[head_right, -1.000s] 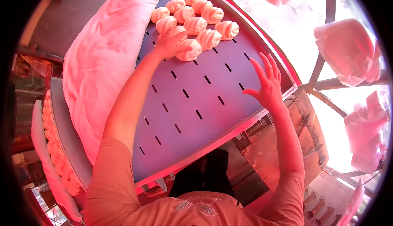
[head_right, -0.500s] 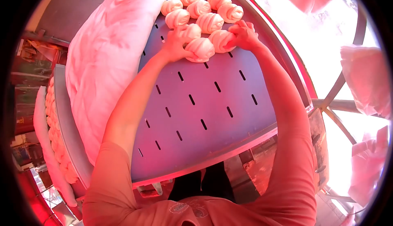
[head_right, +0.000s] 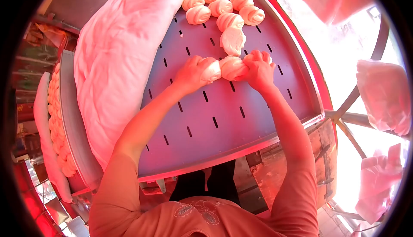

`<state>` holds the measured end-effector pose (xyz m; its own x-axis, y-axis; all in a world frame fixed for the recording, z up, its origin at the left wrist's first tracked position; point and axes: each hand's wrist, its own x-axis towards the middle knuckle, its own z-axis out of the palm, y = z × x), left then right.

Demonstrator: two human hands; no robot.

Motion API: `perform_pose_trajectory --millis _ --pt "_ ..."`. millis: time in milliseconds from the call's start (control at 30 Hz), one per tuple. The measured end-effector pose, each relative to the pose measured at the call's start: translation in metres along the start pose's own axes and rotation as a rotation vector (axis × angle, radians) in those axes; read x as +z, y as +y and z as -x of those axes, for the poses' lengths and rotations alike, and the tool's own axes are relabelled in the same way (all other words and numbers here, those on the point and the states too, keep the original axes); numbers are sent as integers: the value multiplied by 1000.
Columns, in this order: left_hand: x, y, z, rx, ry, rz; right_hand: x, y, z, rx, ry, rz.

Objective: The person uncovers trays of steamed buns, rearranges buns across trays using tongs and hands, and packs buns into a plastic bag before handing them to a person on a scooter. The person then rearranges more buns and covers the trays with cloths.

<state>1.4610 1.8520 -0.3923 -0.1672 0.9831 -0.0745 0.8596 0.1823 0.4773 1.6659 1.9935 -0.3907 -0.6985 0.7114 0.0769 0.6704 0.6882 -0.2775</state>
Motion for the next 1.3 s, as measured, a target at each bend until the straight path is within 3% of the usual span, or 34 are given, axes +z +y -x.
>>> perform_pose_trajectory --millis 133,300,400,433,533,567,667,700,800,900,1000,1067,1133,1233,1267,1300 --pt "-15 20 30 -202 0 47 -11 -18 29 86 -51 20" --pt "-2 34 45 -381 154 -39 -12 -43 31 190 -74 43" --pt "1 7 54 -491 242 -36 7 -42 55 -86 -51 -131" --pt "-1 3 61 -534 259 -34 -4 -55 63 -52 -137 -192" --pt "-3 8 72 -633 244 51 22 -59 64 -92 -11 -227" --pt "-12 16 77 -600 135 144 25 -63 64 7 -66 -330" --pt "-21 23 84 -378 80 147 20 -87 74 61 -148 -396" --pt "-32 26 84 -418 -8 45 12 -96 76 60 -140 -299" --pt "-26 24 61 -331 316 -199 12 -102 80 9 -75 -78" --pt "10 37 21 -300 276 -135 32 -97 83 -55 42 -226" --pt "19 36 15 -306 232 -243 8 -71 84 -46 -213 -361" --pt "18 25 22 -242 234 -221 -30 -63 72 166 -453 -556" --pt "-2 19 33 -198 185 -226 -36 -48 66 257 -438 -539" --pt "-1 13 42 -164 378 -225 -9 -53 42 416 -66 -576" --pt "3 12 41 -142 457 -216 15 -54 33 270 52 -490" --pt "6 12 39 -161 439 -227 22 -72 28 233 33 -435"
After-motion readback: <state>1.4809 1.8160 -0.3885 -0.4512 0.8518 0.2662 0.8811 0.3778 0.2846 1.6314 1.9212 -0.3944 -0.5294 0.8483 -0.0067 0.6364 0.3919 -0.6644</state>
